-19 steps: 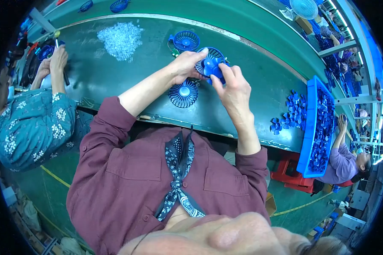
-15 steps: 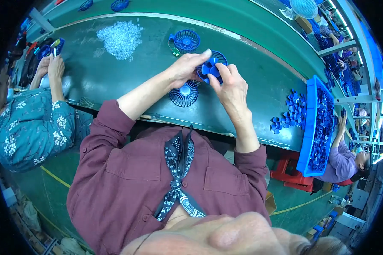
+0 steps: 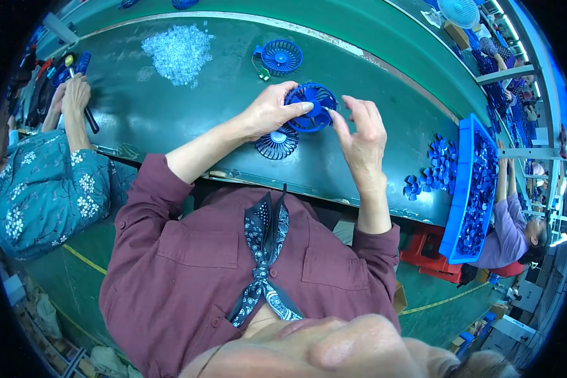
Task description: The person assembles portable fans by hand, joining fan blades, fan casings, circuit boards, and electronic components.
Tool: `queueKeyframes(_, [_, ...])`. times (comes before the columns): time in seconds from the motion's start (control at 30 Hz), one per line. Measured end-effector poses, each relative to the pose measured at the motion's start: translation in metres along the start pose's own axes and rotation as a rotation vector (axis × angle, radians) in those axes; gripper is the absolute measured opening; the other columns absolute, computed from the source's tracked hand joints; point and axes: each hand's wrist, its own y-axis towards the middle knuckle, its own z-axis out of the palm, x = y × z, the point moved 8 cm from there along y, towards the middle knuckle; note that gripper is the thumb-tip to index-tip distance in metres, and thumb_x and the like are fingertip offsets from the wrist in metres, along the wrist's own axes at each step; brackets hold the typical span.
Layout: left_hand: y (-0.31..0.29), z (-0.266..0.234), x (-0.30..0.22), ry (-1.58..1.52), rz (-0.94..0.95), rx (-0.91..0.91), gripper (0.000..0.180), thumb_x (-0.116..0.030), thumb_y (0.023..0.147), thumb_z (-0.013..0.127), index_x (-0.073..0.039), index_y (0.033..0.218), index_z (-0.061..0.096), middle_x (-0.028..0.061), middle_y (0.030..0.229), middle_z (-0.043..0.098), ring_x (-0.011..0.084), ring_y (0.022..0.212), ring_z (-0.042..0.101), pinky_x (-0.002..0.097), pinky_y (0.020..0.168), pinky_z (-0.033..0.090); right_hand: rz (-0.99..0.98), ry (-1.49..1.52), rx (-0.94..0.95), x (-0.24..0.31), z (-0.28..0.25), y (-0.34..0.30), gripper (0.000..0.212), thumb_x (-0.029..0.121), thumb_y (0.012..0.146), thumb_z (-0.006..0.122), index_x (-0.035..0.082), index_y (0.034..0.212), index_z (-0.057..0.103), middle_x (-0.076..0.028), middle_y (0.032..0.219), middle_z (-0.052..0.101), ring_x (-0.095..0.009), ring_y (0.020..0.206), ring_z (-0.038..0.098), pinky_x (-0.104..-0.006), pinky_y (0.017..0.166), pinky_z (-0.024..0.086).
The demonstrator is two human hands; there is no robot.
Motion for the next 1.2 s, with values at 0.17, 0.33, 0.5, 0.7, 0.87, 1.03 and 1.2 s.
queueKeyframes(0.17, [0.000,0.006,0.001,-0.039,-0.032,0.053,0.036,-0.021,0.088,0.065,0.001,0.114,0.053,0.0048,0.101,0.062,0.0085,0.090,0.057,0.0253,0.082,0.048,-0.057,-0.066,-0.014,0.015,0.002,0.001,0.032,0.012,0.071,0.075,0.005,0.100,0.062,-0.010,0.092,0.059,-0.027,0.084,0.058,-0.0366,0.066,0.049])
queueKeyframes(0.33, [0.002,0.003,0.003,0.012,-0.001,0.037,0.037,-0.021,0.088,0.065,0.001,0.115,0.053,0.0046,0.101,0.062,0.0085,0.090,0.057,0.0249,0.082,0.048,-0.044,-0.069,0.026,0.010,0.006,-0.002,0.039,0.015,0.070,0.076,0.005,0.104,0.059,-0.009,0.090,0.057,-0.026,0.083,0.057,-0.0363,0.064,0.049])
queueKeyframes(0.5, [-0.001,0.010,0.006,0.073,0.016,0.000,0.038,-0.021,0.086,0.067,0.001,0.114,0.053,0.0032,0.096,0.061,0.0074,0.087,0.056,0.0238,0.078,0.048,-0.024,-0.106,0.029,0.015,0.024,-0.011,0.036,0.012,0.068,0.074,0.006,0.101,0.061,-0.009,0.086,0.058,-0.025,0.081,0.059,-0.0364,0.064,0.050])
queueKeyframes(0.7, [-0.004,0.014,0.014,0.022,0.043,-0.100,0.032,-0.026,0.083,0.070,0.001,0.096,0.058,0.0033,0.083,0.060,0.0074,0.076,0.051,0.0258,0.065,0.046,-0.017,-0.096,0.051,0.015,0.023,-0.013,0.033,0.009,0.068,0.071,0.006,0.099,0.060,-0.009,0.088,0.058,-0.027,0.082,0.059,-0.0364,0.064,0.050])
queueKeyframes(0.87, [-0.003,0.013,0.018,-0.039,0.094,-0.129,0.031,-0.023,0.084,0.068,0.001,0.099,0.058,0.0035,0.084,0.060,0.0071,0.076,0.052,0.0253,0.065,0.046,-0.015,-0.135,0.075,0.020,0.027,-0.013,0.033,0.010,0.069,0.072,0.005,0.099,0.060,-0.010,0.089,0.058,-0.027,0.083,0.059,-0.0366,0.065,0.050])
queueKeyframes(1.03, [-0.011,0.003,0.015,-0.059,0.009,-0.133,0.029,-0.017,0.086,0.065,0.003,0.104,0.057,0.0048,0.091,0.062,0.0079,0.080,0.054,0.0255,0.070,0.048,-0.107,-0.079,0.016,0.026,0.026,-0.013,0.032,0.010,0.071,0.073,0.005,0.100,0.060,-0.011,0.090,0.057,-0.028,0.084,0.057,-0.0370,0.064,0.050])
queueKeyframes(1.2, [-0.019,-0.006,0.001,0.017,0.100,-0.092,0.032,-0.017,0.084,0.066,0.004,0.107,0.057,0.0076,0.093,0.063,0.0105,0.082,0.057,0.0271,0.073,0.048,-0.096,0.088,0.046,0.008,0.009,0.004,0.045,0.020,0.067,0.079,0.002,0.105,0.063,-0.012,0.096,0.062,-0.031,0.090,0.057,-0.0381,0.080,0.047])
